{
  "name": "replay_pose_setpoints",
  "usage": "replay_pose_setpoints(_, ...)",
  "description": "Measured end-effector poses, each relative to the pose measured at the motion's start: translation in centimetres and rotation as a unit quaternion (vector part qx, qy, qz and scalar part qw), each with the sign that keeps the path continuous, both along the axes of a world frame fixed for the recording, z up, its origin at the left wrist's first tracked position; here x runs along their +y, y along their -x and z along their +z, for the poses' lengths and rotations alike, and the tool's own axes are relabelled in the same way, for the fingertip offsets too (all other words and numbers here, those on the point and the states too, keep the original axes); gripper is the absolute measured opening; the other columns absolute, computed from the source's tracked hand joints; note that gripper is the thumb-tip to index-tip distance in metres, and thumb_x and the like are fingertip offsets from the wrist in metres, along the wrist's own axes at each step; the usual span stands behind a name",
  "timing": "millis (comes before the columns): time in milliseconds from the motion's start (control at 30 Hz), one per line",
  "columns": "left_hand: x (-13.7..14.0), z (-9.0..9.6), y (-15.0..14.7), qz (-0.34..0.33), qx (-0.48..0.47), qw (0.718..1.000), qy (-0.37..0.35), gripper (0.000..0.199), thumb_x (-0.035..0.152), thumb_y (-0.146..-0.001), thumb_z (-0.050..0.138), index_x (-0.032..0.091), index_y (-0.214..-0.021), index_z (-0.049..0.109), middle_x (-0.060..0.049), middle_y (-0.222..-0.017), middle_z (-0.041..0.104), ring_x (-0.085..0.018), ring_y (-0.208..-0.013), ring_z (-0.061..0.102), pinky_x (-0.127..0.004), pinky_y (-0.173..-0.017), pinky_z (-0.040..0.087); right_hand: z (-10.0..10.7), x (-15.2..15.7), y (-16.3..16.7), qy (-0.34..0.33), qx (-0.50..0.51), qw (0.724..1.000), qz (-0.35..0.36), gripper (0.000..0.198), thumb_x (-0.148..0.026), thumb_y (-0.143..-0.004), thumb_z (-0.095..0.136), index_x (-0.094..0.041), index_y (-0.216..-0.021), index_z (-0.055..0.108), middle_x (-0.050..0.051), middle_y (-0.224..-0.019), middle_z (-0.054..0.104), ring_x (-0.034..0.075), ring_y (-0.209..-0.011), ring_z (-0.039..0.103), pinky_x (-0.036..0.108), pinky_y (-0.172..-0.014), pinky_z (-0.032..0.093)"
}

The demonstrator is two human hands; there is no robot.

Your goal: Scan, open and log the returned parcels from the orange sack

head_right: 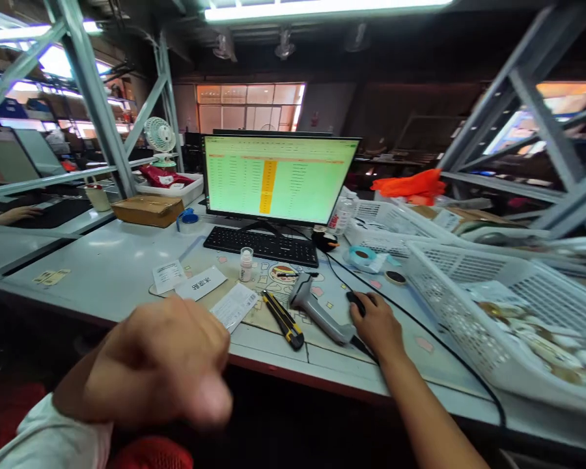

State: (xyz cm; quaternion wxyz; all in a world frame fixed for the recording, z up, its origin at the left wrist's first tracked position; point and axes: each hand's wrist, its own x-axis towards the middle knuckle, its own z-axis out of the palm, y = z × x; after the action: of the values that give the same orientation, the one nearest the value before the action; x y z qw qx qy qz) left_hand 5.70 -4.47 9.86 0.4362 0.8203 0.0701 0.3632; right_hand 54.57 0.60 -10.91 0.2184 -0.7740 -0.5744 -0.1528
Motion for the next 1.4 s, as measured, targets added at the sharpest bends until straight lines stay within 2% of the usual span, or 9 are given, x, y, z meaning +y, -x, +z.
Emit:
replay_pose_setpoints(133, 4.6, -0.8, -1.6, -0.055, -0.011, 0.995, 0.079, 0.039, 0.048, -0.102, 0.064, 0.023, -0.129, 0.077, -0.002, -0.065, 0.06, -0.015, -0.055, 0.052, -0.028, -0.055, 0.044, 0.4, -0.1, 0.7, 0.009, 0.0, 1.0, -0.028, 0.048, -0.044, -0.101, 0.045, -0.022, -0.133, 0.073, 0.014, -0.135, 0.064, 0.032, -0.118, 0.064, 0.044, -0.089, 0.059)
replay_pose_setpoints(267, 8.0, -3.6, -4.7, 0.023, 0.054, 0.996, 0.072, 0.035, 0.042, -0.104, 0.062, 0.019, -0.125, 0.077, -0.002, -0.077, 0.063, -0.014, -0.066, 0.053, -0.026, -0.063, 0.045, 0.7, -0.2, 1.1, 0.015, 0.009, 0.999, -0.049, 0.046, -0.039, -0.103, 0.046, -0.019, -0.135, 0.072, 0.016, -0.138, 0.062, 0.033, -0.121, 0.062, 0.045, -0.091, 0.059)
replay_pose_setpoints(400, 11.7, -7.0, -11.7, 0.141, 0.131, 0.981, 0.018, 0.03, 0.027, -0.102, 0.054, 0.017, -0.12, 0.075, -0.002, -0.08, 0.065, -0.017, -0.073, 0.058, -0.029, -0.073, 0.049, 1.0, -0.4, 1.4, 0.02, 0.011, 0.999, -0.046, 0.044, -0.036, -0.104, 0.047, -0.018, -0.135, 0.071, 0.017, -0.138, 0.062, 0.033, -0.12, 0.062, 0.047, -0.094, 0.059)
replay_pose_setpoints(533, 17.1, -10.5, -20.0, 0.294, 0.228, 0.926, -0.069, 0.037, 0.016, -0.097, 0.054, 0.014, -0.131, 0.069, -0.014, -0.122, 0.071, -0.026, -0.112, 0.066, -0.036, -0.101, 0.052, 1.2, -0.6, 1.7, 0.033, 0.017, 0.998, -0.052, 0.044, -0.036, -0.105, 0.047, -0.018, -0.138, 0.07, 0.017, -0.141, 0.06, 0.034, -0.123, 0.061, 0.047, -0.095, 0.058)
replay_pose_setpoints(667, 22.4, -13.6, -24.8, 0.412, 0.321, 0.844, -0.124, 0.058, 0.039, -0.103, 0.056, 0.012, -0.154, 0.053, -0.022, -0.162, 0.047, -0.038, -0.149, 0.044, -0.049, -0.124, 0.037, 1.4, -0.7, 1.9, 0.041, 0.023, 0.997, -0.059, 0.043, -0.035, -0.105, 0.048, -0.02, -0.139, 0.07, 0.016, -0.141, 0.06, 0.033, -0.122, 0.061, 0.045, -0.095, 0.058)
replay_pose_setpoints(767, 25.5, -15.3, -26.1, 0.437, 0.37, 0.811, -0.119, 0.078, 0.061, -0.104, 0.046, 0.011, -0.164, 0.041, -0.022, -0.173, 0.03, -0.042, -0.161, 0.023, -0.055, -0.132, 0.02, 1.4, -0.8, 2.0, 0.045, 0.023, 0.997, -0.06, 0.043, -0.034, -0.105, 0.048, -0.019, -0.14, 0.069, 0.015, -0.141, 0.059, 0.032, -0.123, 0.061, 0.044, -0.096, 0.058)
replay_pose_setpoints(867, 27.6, -16.4, -26.5, 0.446, 0.407, 0.791, -0.097, 0.086, 0.072, -0.104, 0.034, 0.014, -0.167, 0.037, -0.02, -0.175, 0.029, -0.042, -0.164, 0.017, -0.057, -0.133, 0.013, 1.1, -0.8, 1.8, 0.044, 0.024, 0.997, -0.065, 0.042, -0.033, -0.105, 0.05, -0.019, -0.14, 0.069, 0.015, -0.141, 0.06, 0.031, -0.123, 0.061, 0.043, -0.098, 0.057)
replay_pose_setpoints(1133, 28.9, -18.8, -26.6, 0.48, 0.388, 0.775, -0.134, 0.086, 0.075, -0.103, 0.028, 0.017, -0.164, 0.046, -0.017, -0.172, 0.037, -0.041, -0.162, 0.024, -0.057, -0.134, 0.015, 0.1, -0.6, 1.4, 0.014, 0.017, 0.998, -0.066, 0.04, -0.031, -0.104, 0.053, -0.02, -0.138, 0.07, 0.015, -0.14, 0.06, 0.031, -0.123, 0.06, 0.043, -0.097, 0.058)
replay_pose_setpoints(1400, 28.4, -18.6, -26.5, 0.477, 0.388, 0.776, -0.141, 0.081, 0.072, -0.105, 0.029, 0.018, -0.164, 0.046, -0.016, -0.172, 0.036, -0.04, -0.162, 0.024, -0.057, -0.133, 0.016, 0.9, -0.7, 1.9, 0.035, 0.027, 0.996, -0.077, 0.041, -0.031, -0.105, 0.052, -0.019, -0.14, 0.069, 0.015, -0.142, 0.059, 0.03, -0.122, 0.06, 0.043, -0.098, 0.057)
